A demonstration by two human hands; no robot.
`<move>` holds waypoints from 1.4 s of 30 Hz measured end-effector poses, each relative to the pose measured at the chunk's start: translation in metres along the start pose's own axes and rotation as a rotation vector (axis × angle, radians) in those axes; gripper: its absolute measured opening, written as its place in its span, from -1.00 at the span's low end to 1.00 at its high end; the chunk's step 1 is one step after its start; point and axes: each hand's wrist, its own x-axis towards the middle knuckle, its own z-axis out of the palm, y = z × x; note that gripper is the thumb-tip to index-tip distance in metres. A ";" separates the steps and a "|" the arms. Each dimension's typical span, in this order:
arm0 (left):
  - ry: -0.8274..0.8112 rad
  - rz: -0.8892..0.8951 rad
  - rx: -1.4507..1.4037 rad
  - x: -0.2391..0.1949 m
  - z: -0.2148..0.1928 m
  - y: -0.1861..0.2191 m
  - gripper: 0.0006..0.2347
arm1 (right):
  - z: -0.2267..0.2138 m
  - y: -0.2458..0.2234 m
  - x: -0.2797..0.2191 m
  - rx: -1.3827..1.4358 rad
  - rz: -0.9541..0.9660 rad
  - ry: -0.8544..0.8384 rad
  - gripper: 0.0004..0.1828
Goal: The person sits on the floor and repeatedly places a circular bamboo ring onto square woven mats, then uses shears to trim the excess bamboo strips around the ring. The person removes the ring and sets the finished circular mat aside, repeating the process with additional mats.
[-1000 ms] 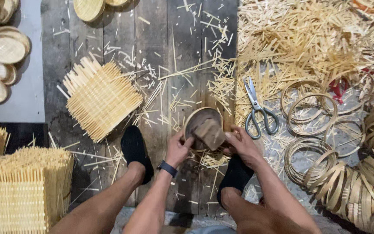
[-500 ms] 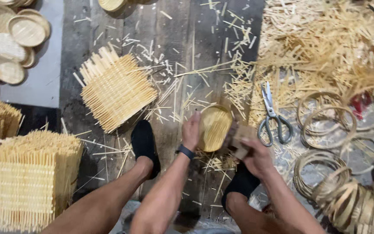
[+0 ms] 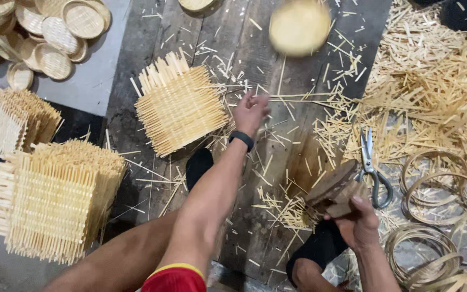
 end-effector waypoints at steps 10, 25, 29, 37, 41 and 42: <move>-0.002 0.175 1.666 -0.052 -0.199 0.104 -0.32 | 0.021 0.026 0.062 -0.054 0.100 -0.167 -0.22; -0.333 1.160 1.075 -0.159 -0.054 0.149 -0.95 | 0.020 0.041 0.028 -1.027 -0.064 0.255 -0.56; -0.787 1.241 1.114 -0.230 -0.029 0.085 -0.74 | 0.010 0.053 0.042 -0.481 -0.052 0.169 -0.65; -0.646 0.903 1.043 -0.214 -0.056 0.033 -0.72 | 0.018 0.037 0.050 -0.703 -0.040 0.253 -0.77; -0.154 -0.122 0.614 -0.163 -0.063 0.011 -0.60 | 0.006 0.043 0.051 -0.636 -0.063 0.193 -0.77; -0.224 -0.241 0.507 -0.147 -0.074 0.009 -0.61 | 0.002 0.046 0.049 -0.646 -0.063 0.186 -0.77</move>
